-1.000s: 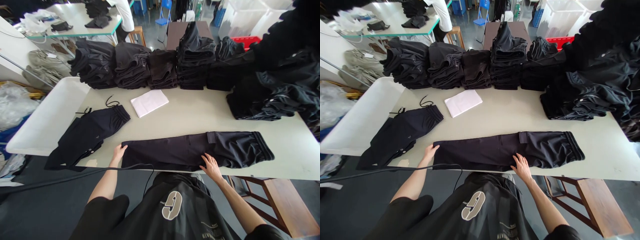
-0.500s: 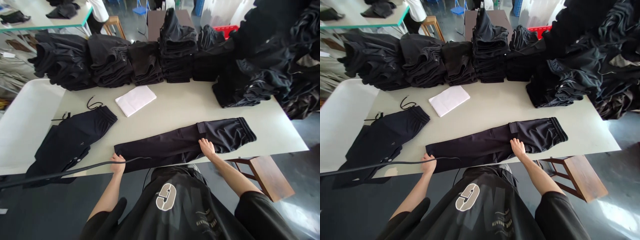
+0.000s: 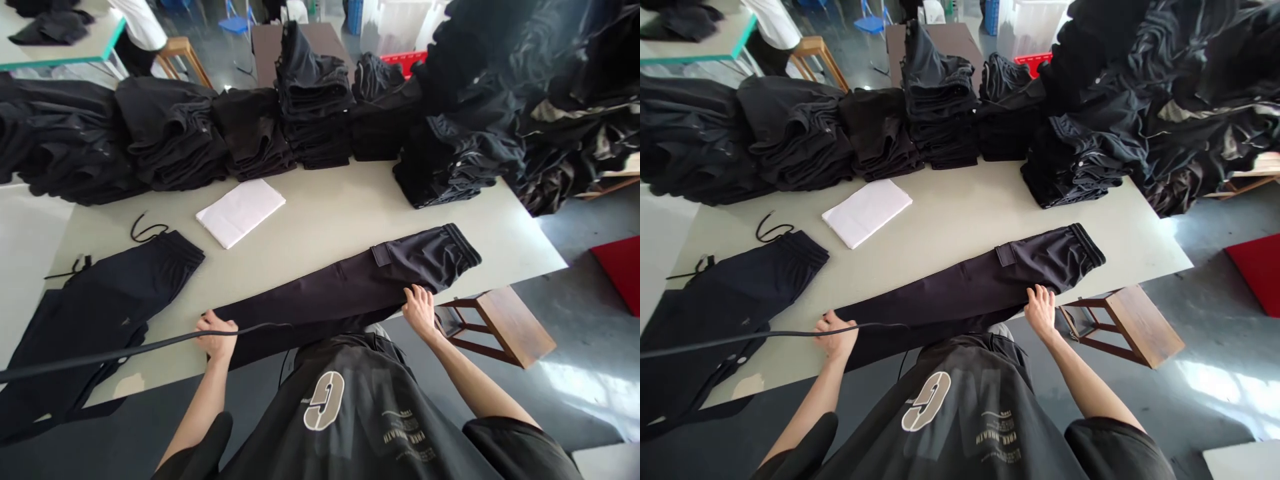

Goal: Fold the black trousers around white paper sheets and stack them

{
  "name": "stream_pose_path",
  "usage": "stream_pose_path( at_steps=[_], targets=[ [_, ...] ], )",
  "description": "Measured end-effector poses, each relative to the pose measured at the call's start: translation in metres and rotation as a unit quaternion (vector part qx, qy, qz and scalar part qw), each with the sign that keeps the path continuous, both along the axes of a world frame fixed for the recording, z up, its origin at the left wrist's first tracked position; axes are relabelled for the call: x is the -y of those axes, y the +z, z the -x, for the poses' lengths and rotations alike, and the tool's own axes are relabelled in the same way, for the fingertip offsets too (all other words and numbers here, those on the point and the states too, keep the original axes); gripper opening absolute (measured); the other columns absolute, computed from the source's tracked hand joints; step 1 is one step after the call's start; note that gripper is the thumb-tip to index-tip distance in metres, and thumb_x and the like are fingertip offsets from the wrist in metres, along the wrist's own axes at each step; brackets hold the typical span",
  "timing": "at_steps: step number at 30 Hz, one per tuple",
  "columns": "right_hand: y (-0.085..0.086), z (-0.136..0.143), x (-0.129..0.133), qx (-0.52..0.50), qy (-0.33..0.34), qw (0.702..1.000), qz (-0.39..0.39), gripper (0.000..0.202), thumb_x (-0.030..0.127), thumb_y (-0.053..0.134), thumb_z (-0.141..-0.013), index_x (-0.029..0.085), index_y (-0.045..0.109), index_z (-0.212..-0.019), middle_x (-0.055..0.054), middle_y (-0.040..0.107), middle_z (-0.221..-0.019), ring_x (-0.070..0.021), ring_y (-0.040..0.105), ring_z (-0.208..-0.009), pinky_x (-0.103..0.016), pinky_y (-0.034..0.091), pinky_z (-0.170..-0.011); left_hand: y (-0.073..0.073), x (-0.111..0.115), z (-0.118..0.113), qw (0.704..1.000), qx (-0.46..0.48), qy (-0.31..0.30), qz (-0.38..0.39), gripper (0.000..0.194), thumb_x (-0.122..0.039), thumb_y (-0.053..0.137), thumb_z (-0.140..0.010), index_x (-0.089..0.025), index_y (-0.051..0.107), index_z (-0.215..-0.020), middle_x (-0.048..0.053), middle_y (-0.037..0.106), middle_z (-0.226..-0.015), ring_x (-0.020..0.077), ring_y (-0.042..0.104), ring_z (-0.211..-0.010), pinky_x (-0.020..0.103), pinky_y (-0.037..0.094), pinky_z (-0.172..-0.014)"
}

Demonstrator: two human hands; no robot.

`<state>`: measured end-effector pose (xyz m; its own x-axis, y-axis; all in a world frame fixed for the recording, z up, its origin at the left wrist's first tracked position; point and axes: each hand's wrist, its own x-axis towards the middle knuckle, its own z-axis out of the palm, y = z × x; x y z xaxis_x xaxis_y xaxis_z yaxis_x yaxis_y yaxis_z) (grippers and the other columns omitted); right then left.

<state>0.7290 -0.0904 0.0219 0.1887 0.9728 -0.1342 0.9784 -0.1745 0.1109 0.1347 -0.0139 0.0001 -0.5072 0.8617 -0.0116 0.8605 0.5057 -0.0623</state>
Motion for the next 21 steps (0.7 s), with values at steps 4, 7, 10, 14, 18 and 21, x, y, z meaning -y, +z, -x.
stream_pose_path(
  at_steps=[4,7,10,14,18,21],
  targets=[
    [-0.003,0.015,-0.019,-0.007,0.042,0.998,0.052,0.041,0.024,0.06,-0.091,0.015,0.06,-0.13,-0.022,0.057,-0.139,-0.0364,0.048,-0.13,-0.058,0.022,-0.118,0.003,-0.029,-0.109,0.966,0.112,-0.231,-0.027,0.046,-0.016,0.053,-0.088,-0.011,0.058,-0.134,0.021,0.058,-0.13,0.0336,0.056,-0.12,0.045,0.046,-0.099],
    [-0.003,0.019,-0.048,-0.012,0.073,0.99,0.116,0.027,0.018,0.05,-0.096,0.015,0.064,-0.12,-0.021,0.062,-0.127,-0.0322,0.055,-0.115,-0.05,0.035,-0.107,0.004,-0.04,-0.211,0.88,0.215,-0.424,-0.004,0.044,-0.01,0.05,-0.09,-0.018,0.062,-0.132,0.015,0.06,-0.134,0.0271,0.055,-0.126,0.039,0.044,-0.107],
    [0.0,0.019,-0.069,-0.012,0.089,0.984,0.155,0.033,0.011,0.036,-0.1,0.013,0.065,-0.118,-0.021,0.063,-0.124,-0.0293,0.058,-0.11,-0.042,0.041,-0.094,0.005,-0.047,-0.297,0.779,0.27,-0.555,0.104,0.038,-0.012,0.048,-0.094,-0.024,0.067,-0.124,0.009,0.065,-0.13,0.0223,0.059,-0.122,0.036,0.044,-0.107],
    [0.009,0.004,-0.07,0.001,0.07,0.986,0.151,0.036,0.009,0.034,-0.101,0.014,0.066,-0.117,-0.018,0.065,-0.121,-0.0273,0.058,-0.109,-0.038,0.039,-0.091,0.004,-0.063,-0.361,0.794,0.244,-0.508,0.229,0.029,-0.017,0.046,-0.098,-0.022,0.068,-0.116,0.011,0.071,-0.12,0.0242,0.062,-0.121,0.041,0.046,-0.106],
    [0.013,-0.016,-0.059,0.013,-0.01,0.995,0.1,0.037,0.011,0.033,-0.102,0.018,0.067,-0.116,-0.016,0.066,-0.121,-0.0265,0.056,-0.112,-0.038,0.036,-0.095,0.001,-0.081,-0.377,0.795,0.234,-0.484,0.281,0.024,-0.018,0.048,-0.096,-0.021,0.069,-0.108,0.011,0.075,-0.115,0.0248,0.069,-0.11,0.04,0.052,-0.096],
    [0.008,-0.016,-0.058,0.005,-0.08,0.994,0.069,0.036,0.012,0.035,-0.102,0.019,0.069,-0.114,-0.015,0.067,-0.121,-0.0255,0.055,-0.114,-0.038,0.036,-0.096,0.001,-0.089,-0.376,0.782,0.233,-0.488,0.311,0.023,-0.019,0.05,-0.094,-0.024,0.069,-0.106,0.008,0.076,-0.115,0.0227,0.07,-0.109,0.036,0.053,-0.094]
  ],
)
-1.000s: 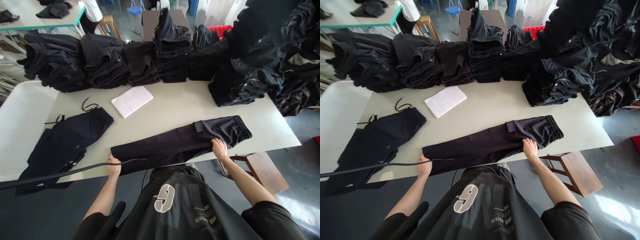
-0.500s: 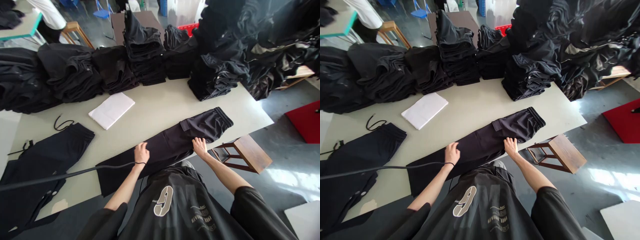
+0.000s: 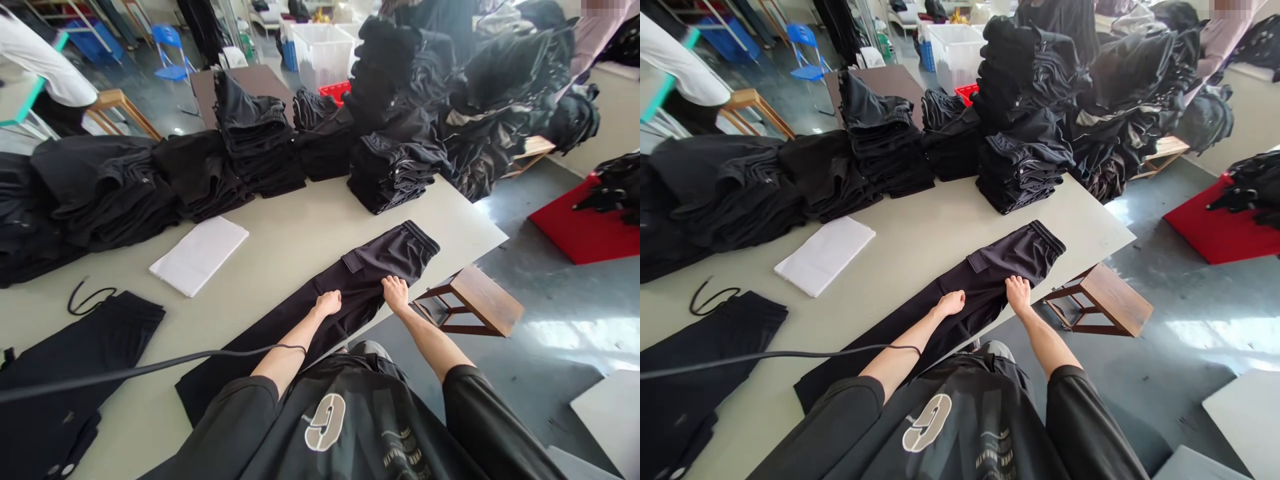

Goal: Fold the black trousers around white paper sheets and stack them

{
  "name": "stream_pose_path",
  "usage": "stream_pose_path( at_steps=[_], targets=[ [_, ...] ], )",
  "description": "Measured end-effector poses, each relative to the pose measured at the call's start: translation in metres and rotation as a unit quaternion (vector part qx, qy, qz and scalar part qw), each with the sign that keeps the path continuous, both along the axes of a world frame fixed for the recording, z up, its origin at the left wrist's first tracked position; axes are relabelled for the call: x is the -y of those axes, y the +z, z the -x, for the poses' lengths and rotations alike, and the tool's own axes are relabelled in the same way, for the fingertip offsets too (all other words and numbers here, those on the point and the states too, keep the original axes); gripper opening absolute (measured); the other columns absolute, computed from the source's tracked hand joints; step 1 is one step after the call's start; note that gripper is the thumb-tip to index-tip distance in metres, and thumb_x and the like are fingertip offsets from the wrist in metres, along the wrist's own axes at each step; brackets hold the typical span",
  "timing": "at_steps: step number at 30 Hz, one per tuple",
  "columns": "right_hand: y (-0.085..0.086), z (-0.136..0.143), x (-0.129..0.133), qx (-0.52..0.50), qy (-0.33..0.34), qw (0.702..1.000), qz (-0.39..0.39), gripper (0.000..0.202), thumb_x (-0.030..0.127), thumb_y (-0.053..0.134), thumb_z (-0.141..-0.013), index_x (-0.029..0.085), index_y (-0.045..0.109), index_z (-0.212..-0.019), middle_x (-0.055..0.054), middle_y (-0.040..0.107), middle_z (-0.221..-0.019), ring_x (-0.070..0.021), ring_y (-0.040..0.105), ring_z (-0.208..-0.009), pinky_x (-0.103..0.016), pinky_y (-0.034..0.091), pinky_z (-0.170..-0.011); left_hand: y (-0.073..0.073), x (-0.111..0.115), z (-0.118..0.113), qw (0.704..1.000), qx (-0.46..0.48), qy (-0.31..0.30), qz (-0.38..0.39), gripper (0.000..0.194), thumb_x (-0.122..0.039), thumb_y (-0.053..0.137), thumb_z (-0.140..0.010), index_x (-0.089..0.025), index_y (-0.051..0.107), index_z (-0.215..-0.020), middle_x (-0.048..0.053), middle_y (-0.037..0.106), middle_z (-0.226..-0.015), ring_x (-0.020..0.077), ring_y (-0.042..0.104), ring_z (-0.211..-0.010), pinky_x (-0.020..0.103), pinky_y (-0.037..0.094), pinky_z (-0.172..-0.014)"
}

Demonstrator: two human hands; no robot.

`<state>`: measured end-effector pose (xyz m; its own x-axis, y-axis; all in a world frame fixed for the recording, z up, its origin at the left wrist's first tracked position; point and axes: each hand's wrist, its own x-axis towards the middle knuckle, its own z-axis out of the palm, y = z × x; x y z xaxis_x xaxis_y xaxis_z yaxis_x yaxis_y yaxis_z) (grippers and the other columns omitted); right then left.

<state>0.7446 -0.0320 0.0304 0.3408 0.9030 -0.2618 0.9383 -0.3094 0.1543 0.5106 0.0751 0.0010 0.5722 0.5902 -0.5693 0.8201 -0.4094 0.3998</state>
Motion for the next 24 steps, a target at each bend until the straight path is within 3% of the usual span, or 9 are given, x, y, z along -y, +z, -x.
stream_pose_path(
  at_steps=[4,8,13,18,21,24],
  targets=[
    [-0.006,0.01,-0.011,-0.03,-0.023,0.999,0.029,0.031,0.018,0.044,-0.1,0.018,0.068,-0.121,-0.018,0.064,-0.128,-0.0285,0.054,-0.12,-0.04,0.038,-0.098,0.003,-0.002,0.001,1.0,-0.013,-0.01,0.013,0.023,-0.02,0.051,-0.093,-0.024,0.068,-0.108,0.008,0.075,-0.119,0.023,0.069,-0.113,0.035,0.053,-0.097],
    [-0.002,-0.004,-0.017,-0.058,-0.02,0.996,0.058,0.033,0.013,0.043,-0.099,0.014,0.068,-0.12,-0.021,0.064,-0.127,-0.0295,0.056,-0.121,-0.043,0.043,-0.097,0.004,-0.003,0.001,1.0,-0.012,-0.007,0.022,0.023,-0.021,0.05,-0.094,-0.024,0.068,-0.108,0.008,0.074,-0.122,0.0235,0.068,-0.116,0.036,0.053,-0.097],
    [0.003,-0.026,-0.009,-0.051,-0.105,0.992,0.044,0.041,0.008,0.036,-0.098,0.017,0.067,-0.123,-0.02,0.065,-0.126,-0.0276,0.063,-0.116,-0.038,0.049,-0.088,0.006,-0.003,0.0,0.999,-0.009,0.008,0.031,0.021,-0.022,0.05,-0.095,-0.025,0.067,-0.107,0.008,0.074,-0.123,0.0239,0.069,-0.115,0.038,0.052,-0.097],
    [0.004,-0.023,0.008,-0.093,-0.157,0.983,0.034,0.042,0.007,0.047,-0.091,0.024,0.069,-0.123,-0.012,0.07,-0.123,-0.0223,0.071,-0.104,-0.032,0.052,-0.084,0.008,-0.002,-0.003,0.999,-0.017,0.013,0.029,0.018,-0.023,0.053,-0.094,-0.023,0.067,-0.106,0.01,0.074,-0.123,0.0259,0.068,-0.117,0.04,0.052,-0.097],
    [0.005,-0.028,0.026,-0.138,-0.136,0.981,0.018,0.052,0.004,0.049,-0.085,0.025,0.067,-0.129,-0.008,0.069,-0.133,-0.0206,0.069,-0.117,-0.029,0.052,-0.092,0.009,-0.001,-0.003,0.999,-0.022,0.011,0.026,0.019,-0.022,0.052,-0.094,-0.023,0.066,-0.107,0.01,0.073,-0.123,0.0259,0.068,-0.117,0.04,0.052,-0.097],
    [0.003,-0.041,0.046,-0.213,-0.076,0.974,-0.005,0.064,0.0,0.05,-0.076,0.02,0.063,-0.136,-0.01,0.057,-0.152,-0.0203,0.057,-0.137,-0.032,0.045,-0.112,0.009,0.001,-0.002,0.999,-0.023,0.008,0.02,0.021,-0.02,0.049,-0.094,-0.023,0.066,-0.108,0.01,0.072,-0.124,0.0259,0.067,-0.118,0.041,0.052,-0.098]
  ],
)
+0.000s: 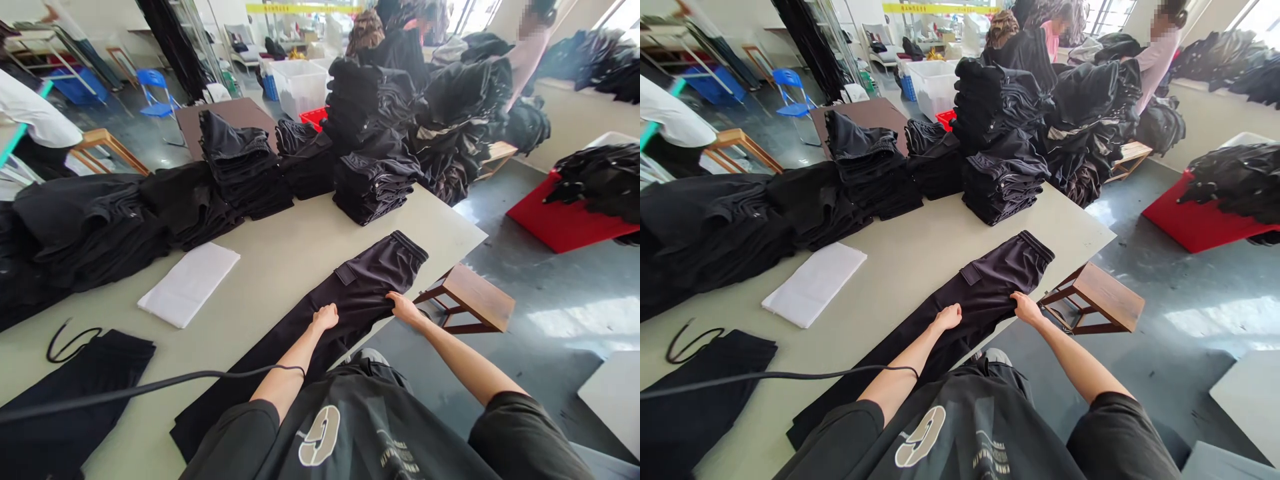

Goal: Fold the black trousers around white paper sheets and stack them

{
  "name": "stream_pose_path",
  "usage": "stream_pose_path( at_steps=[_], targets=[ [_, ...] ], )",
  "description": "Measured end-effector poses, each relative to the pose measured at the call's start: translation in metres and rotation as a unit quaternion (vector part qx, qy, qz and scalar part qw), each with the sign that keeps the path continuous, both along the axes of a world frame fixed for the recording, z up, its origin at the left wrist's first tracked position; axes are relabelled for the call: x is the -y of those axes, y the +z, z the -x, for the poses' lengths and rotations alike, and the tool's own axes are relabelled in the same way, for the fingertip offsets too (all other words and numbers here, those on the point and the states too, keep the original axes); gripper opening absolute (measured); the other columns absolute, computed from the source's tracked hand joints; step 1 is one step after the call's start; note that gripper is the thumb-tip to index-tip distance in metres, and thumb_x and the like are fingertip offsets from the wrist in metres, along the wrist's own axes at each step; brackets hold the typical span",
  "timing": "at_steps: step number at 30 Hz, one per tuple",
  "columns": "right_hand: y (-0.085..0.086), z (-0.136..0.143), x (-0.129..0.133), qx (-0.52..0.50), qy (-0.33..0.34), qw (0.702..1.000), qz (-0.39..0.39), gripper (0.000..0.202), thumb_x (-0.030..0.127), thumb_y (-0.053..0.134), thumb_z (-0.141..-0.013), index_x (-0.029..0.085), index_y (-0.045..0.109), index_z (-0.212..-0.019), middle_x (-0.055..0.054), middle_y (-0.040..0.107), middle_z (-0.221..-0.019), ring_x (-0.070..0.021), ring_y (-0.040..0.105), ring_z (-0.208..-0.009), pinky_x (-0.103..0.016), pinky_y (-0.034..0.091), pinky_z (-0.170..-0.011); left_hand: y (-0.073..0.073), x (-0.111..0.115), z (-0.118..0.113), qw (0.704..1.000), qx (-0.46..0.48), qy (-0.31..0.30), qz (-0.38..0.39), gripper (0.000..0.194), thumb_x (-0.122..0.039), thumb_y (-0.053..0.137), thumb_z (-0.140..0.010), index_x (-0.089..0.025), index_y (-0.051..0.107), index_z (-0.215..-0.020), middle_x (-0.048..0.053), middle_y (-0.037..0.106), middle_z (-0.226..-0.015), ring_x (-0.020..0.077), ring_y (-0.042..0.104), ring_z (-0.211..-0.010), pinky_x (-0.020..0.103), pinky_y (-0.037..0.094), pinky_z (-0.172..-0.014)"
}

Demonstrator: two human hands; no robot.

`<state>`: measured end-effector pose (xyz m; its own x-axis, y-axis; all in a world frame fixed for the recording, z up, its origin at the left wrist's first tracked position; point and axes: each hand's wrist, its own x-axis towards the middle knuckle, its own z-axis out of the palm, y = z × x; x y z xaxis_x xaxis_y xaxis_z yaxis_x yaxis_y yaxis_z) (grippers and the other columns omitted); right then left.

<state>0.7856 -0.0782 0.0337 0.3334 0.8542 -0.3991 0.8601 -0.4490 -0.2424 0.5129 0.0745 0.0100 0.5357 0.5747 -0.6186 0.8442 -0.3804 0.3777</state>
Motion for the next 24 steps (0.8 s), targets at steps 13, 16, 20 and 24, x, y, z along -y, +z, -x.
stream_pose_path(
  at_steps=[13,16,20,24],
  targets=[
    [-0.008,-0.027,0.026,-0.05,0.139,0.988,0.036,0.078,0.008,0.053,-0.074,0.011,0.05,-0.152,-0.02,0.033,-0.168,-0.0289,0.035,-0.154,-0.044,0.033,-0.125,0.0,0.054,0.008,0.984,0.074,-0.088,-0.138,0.039,-0.035,0.054,-0.096,-0.018,0.059,-0.13,0.017,0.06,-0.131,0.0326,0.053,-0.127,0.052,0.039,-0.11],
    [-0.013,-0.028,0.023,-0.017,0.141,0.989,0.031,0.076,0.011,0.058,-0.077,0.012,0.048,-0.153,-0.019,0.033,-0.168,-0.0301,0.036,-0.153,-0.044,0.034,-0.123,-0.008,0.085,0.02,0.958,0.144,-0.177,-0.175,0.052,-0.037,0.063,-0.09,-0.022,0.056,-0.139,0.015,0.057,-0.135,0.0312,0.05,-0.129,0.053,0.031,-0.119],
    [-0.015,-0.03,0.013,0.039,0.138,0.99,-0.012,0.068,0.009,0.06,-0.08,0.018,0.052,-0.148,-0.015,0.041,-0.164,-0.028,0.041,-0.147,-0.044,0.036,-0.12,-0.016,0.101,0.027,0.955,0.119,-0.193,-0.193,0.055,-0.017,0.055,-0.091,-0.024,0.053,-0.146,0.014,0.052,-0.146,0.0307,0.042,-0.139,0.057,0.021,-0.125],
    [-0.009,-0.022,0.001,0.109,0.08,0.989,-0.057,0.058,0.007,0.058,-0.082,0.016,0.057,-0.139,-0.018,0.05,-0.151,-0.0309,0.048,-0.135,-0.042,0.04,-0.112,-0.018,0.094,0.032,0.957,0.081,-0.163,-0.224,0.055,-0.005,0.042,-0.093,-0.024,0.054,-0.144,0.014,0.055,-0.142,0.028,0.046,-0.137,0.054,0.029,-0.124]
  ],
)
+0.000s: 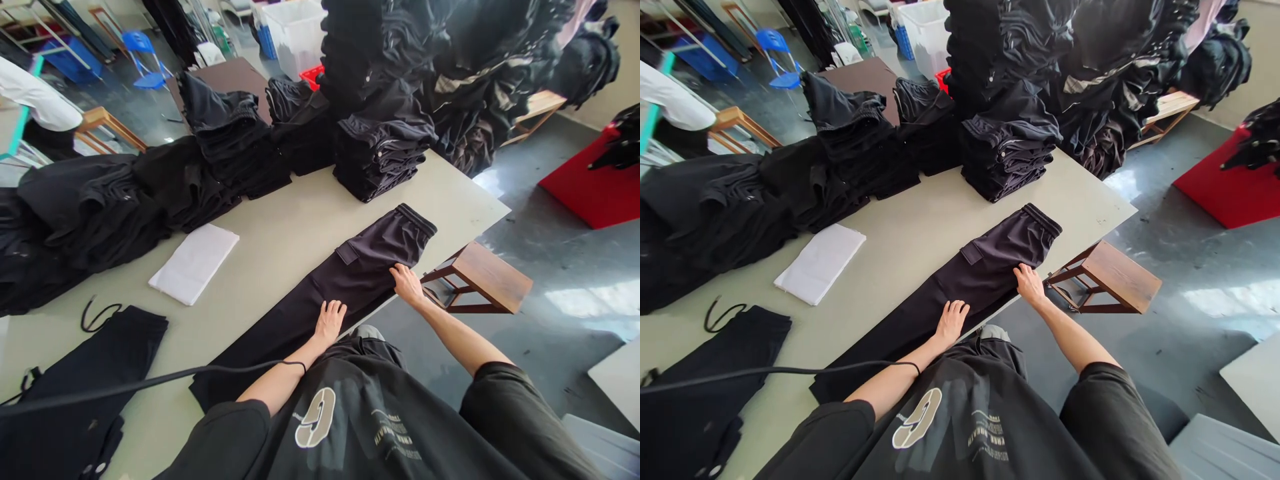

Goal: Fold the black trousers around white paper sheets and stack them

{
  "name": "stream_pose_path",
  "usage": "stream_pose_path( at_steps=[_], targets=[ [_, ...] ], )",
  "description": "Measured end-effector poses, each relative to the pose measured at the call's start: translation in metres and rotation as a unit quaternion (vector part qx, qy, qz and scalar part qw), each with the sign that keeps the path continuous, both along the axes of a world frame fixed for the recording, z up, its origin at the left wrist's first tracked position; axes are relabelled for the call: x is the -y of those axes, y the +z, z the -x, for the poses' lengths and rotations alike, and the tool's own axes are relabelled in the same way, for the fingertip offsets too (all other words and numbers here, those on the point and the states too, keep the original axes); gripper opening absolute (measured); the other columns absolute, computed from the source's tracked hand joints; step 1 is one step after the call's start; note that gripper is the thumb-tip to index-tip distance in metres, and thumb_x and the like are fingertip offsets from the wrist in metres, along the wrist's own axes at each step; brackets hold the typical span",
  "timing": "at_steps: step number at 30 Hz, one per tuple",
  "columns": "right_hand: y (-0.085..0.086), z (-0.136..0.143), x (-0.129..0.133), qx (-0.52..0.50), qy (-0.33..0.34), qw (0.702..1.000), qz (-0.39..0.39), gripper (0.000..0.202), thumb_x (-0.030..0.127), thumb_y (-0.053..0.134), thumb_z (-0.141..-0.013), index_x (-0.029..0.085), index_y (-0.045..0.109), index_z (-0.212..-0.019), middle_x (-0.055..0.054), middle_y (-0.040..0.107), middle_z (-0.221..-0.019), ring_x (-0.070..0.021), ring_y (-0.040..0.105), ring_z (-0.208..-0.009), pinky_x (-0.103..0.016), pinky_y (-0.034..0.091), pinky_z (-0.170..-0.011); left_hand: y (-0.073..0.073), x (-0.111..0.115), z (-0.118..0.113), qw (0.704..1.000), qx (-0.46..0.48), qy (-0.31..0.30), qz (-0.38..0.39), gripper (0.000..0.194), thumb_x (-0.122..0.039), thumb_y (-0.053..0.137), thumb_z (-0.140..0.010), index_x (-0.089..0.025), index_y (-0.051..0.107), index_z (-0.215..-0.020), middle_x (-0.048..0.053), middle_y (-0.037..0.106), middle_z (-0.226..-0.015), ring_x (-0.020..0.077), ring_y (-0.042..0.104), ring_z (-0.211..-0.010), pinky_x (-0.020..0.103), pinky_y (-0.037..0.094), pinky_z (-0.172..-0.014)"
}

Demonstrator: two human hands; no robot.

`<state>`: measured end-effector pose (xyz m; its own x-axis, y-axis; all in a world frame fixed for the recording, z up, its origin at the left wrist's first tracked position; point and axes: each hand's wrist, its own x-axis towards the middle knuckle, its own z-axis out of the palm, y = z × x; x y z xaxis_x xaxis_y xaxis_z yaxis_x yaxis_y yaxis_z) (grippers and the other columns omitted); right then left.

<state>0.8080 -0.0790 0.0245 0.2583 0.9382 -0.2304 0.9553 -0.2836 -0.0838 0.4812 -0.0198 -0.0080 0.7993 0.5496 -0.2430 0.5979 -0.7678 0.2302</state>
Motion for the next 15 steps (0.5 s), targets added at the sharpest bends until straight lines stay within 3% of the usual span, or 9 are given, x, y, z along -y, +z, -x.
stream_pose_path(
  at_steps=[4,8,11,15],
  targets=[
    [0.005,0.008,0.003,0.005,-0.042,0.999,-0.003,0.049,0.008,0.055,-0.086,0.018,0.059,-0.133,-0.016,0.058,-0.132,-0.0289,0.057,-0.118,-0.036,0.047,-0.096,-0.002,-0.008,0.007,0.999,0.022,0.048,0.005,0.042,-0.006,0.046,-0.093,-0.018,0.062,-0.129,0.013,0.061,-0.118,0.0263,0.057,-0.118,0.048,0.038,-0.118],
    [0.001,0.008,0.016,-0.055,-0.033,0.998,0.017,0.053,0.007,0.053,-0.086,0.021,0.056,-0.137,-0.011,0.058,-0.137,-0.0244,0.061,-0.116,-0.03,0.05,-0.085,-0.002,-0.012,0.007,0.995,0.052,0.079,0.029,0.033,-0.01,0.046,-0.095,-0.021,0.065,-0.12,0.01,0.065,-0.111,0.0248,0.06,-0.112,0.047,0.037,-0.118],
    [-0.004,0.008,0.018,-0.077,-0.033,0.996,0.027,0.051,0.006,0.051,-0.086,0.021,0.059,-0.135,-0.01,0.059,-0.14,-0.0231,0.062,-0.118,-0.029,0.049,-0.09,0.002,-0.01,0.0,0.995,0.044,0.087,0.036,0.034,-0.011,0.044,-0.096,-0.021,0.065,-0.12,0.01,0.067,-0.111,0.0245,0.06,-0.112,0.045,0.036,-0.117],
    [-0.003,0.016,0.005,-0.062,-0.059,0.995,0.056,0.043,0.006,0.048,-0.09,0.021,0.064,-0.127,-0.011,0.066,-0.13,-0.0233,0.065,-0.115,-0.029,0.049,-0.09,0.01,-0.005,-0.018,0.999,-0.004,0.054,-0.004,0.043,-0.021,0.053,-0.095,-0.019,0.059,-0.137,0.015,0.062,-0.121,0.031,0.053,-0.118,0.053,0.033,-0.117]
  ],
)
